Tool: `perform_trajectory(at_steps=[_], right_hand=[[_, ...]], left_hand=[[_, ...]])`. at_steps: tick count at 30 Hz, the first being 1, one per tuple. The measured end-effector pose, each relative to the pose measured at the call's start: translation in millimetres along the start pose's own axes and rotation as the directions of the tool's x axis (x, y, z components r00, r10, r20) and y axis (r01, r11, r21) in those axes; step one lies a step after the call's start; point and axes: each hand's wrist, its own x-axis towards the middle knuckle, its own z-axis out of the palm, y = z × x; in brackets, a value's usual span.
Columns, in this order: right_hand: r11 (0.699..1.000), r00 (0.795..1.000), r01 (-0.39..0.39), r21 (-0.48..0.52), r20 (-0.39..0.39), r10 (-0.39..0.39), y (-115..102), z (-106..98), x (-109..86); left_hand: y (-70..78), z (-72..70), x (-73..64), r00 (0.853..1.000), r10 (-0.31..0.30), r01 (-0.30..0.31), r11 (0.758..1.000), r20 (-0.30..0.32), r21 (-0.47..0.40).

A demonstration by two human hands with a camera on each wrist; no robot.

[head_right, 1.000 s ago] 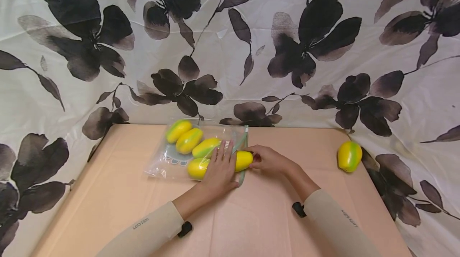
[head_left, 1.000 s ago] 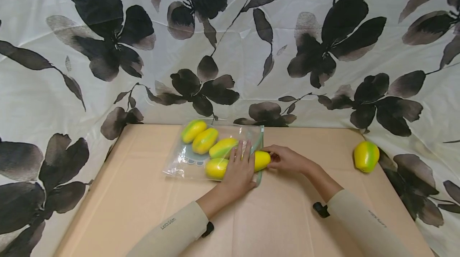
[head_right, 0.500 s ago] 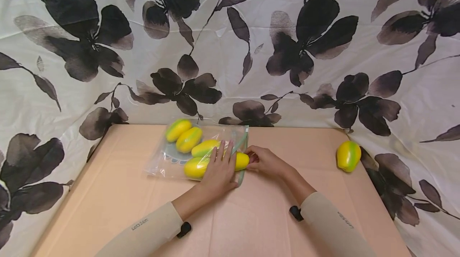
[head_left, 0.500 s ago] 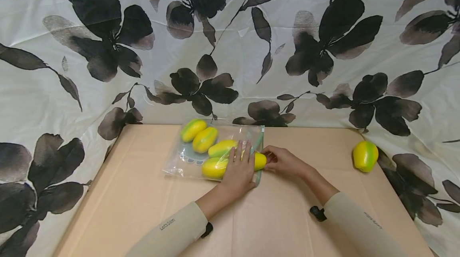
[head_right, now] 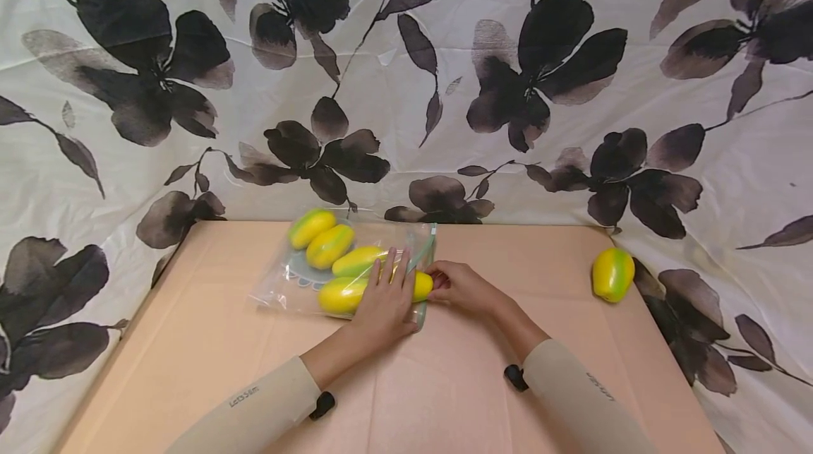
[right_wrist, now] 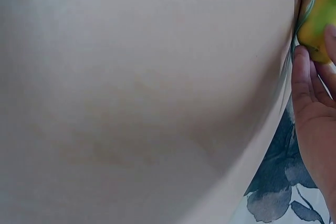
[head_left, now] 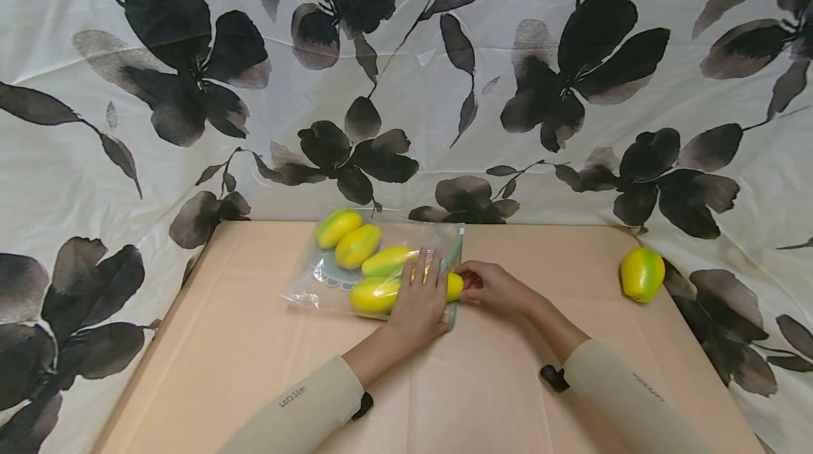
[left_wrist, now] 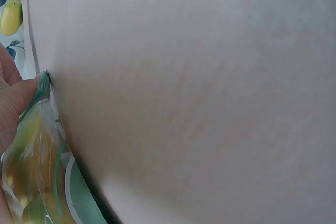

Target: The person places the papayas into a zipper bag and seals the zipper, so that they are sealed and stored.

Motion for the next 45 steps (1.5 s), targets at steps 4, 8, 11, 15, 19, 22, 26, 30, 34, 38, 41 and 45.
perform_trajectory(at_steps=[4, 8, 11, 15, 19, 22, 26, 30, 34, 38, 41, 45], right_hand=[[1.0, 1.0, -0.005, 0.007, -0.006, 0.005, -2.0, 1.8, 1.4], [1.0, 1.0, -0.007, 0.011, -0.022, 0.007, -5.1, 3.5, 3.0], [1.0, 0.999, -0.012, 0.0, -0.043, 0.012, -7.5, 5.2, 4.9], [1.0, 0.997, -0.016, -0.016, -0.072, 0.014, -8.9, 6.3, 7.9], [0.999, 0.997, -0.011, -0.032, -0.08, 0.009, -8.2, 6.3, 9.0], [0.999, 0.998, -0.002, -0.038, -0.07, 0.0, -6.7, 4.1, 6.2], [0.999, 0.998, 0.026, -0.04, -0.047, -0.028, -4.9, -2.8, 0.5], [0.998, 0.999, 0.045, -0.038, -0.006, -0.045, -3.8, -12.7, -3.6], [0.999, 0.998, 0.039, -0.029, 0.048, -0.037, -1.7, -19.4, -3.7], [0.998, 0.992, 0.069, -0.005, 0.106, -0.068, -1.2, -18.9, 0.7], [0.996, 0.988, 0.092, 0.0, 0.125, -0.092, -2.9, -15.1, 4.2], [0.996, 0.99, 0.086, -0.009, 0.111, -0.084, -4.6, -8.5, 7.5]], left_hand=[[-1.6, 0.4, -0.4, 1.0, 0.001, -0.001, 1.0, 0.001, -0.007], [-2.2, 1.3, -0.6, 1.0, 0.004, -0.004, 1.0, -0.003, -0.005], [-2.5, 2.2, -0.6, 1.0, 0.005, -0.004, 1.0, -0.005, 0.01], [-3.8, 2.5, -0.7, 1.0, 0.001, 0.0, 1.0, -0.015, 0.014], [-6.1, 2.4, -1.5, 1.0, -0.004, 0.004, 1.0, -0.022, 0.008], [-7.1, 2.6, -2.0, 1.0, -0.004, 0.004, 1.0, -0.023, 0.0], [-7.7, 2.8, -2.8, 1.0, -0.005, 0.005, 1.0, -0.022, 0.003], [-7.7, 2.1, -3.5, 1.0, -0.001, 0.001, 1.0, -0.024, 0.016], [-7.7, 1.3, -4.1, 0.999, 0.007, -0.006, 1.0, -0.032, 0.016], [-7.5, -0.1, -4.9, 0.999, 0.014, -0.013, 0.999, -0.03, 0.03], [-7.0, -0.6, -5.3, 0.999, 0.02, -0.019, 0.999, -0.028, 0.043], [-7.1, 0.4, -5.4, 0.999, 0.026, -0.024, 0.998, -0.038, 0.051]])
